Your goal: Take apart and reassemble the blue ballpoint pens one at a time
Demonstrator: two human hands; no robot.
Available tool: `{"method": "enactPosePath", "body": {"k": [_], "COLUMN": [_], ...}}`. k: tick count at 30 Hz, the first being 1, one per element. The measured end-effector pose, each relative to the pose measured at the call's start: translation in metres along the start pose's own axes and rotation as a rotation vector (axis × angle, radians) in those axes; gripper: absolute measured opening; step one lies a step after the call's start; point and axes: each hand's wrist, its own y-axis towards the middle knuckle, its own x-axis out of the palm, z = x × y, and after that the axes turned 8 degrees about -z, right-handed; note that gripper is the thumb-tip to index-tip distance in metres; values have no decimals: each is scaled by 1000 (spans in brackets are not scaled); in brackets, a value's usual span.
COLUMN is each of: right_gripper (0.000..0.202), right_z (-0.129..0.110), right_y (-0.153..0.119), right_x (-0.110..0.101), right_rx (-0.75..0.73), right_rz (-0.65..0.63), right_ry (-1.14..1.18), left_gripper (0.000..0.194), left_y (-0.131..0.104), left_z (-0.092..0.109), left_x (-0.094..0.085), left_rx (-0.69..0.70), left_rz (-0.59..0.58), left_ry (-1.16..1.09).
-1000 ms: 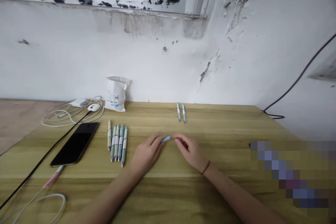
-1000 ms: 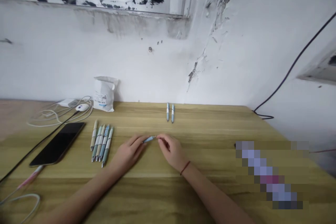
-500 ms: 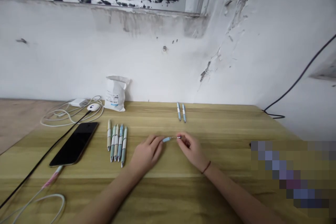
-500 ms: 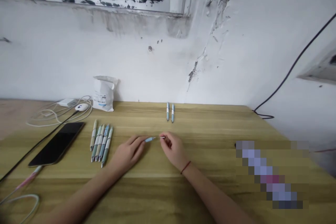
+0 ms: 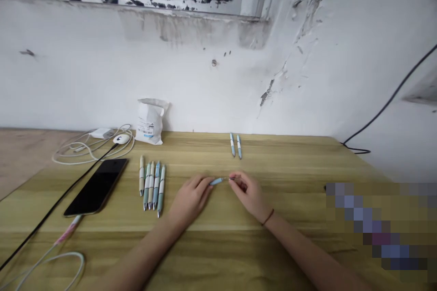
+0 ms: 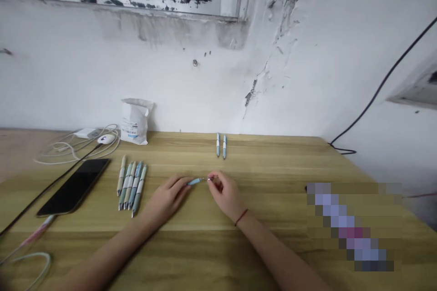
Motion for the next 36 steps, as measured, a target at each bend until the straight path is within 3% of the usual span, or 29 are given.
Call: {"method": "enactPosePath", "body": {"k": [25,36], "right_gripper": [13,28], "right_z": [-5,-11], "right_y": [-1,-3], "right_x": [-2,-4], "right_rx": [-90,-64], "right_rz": [-98,-162], "right_ry": [-63,-130], "left_gripper": [26,23], "left_y": [0,-2], "left_z": [4,2], "left_x": [-5,1], "left_rx": [97,121], "left_rz": [-21,25], "left_ry": [-29,-4]}}
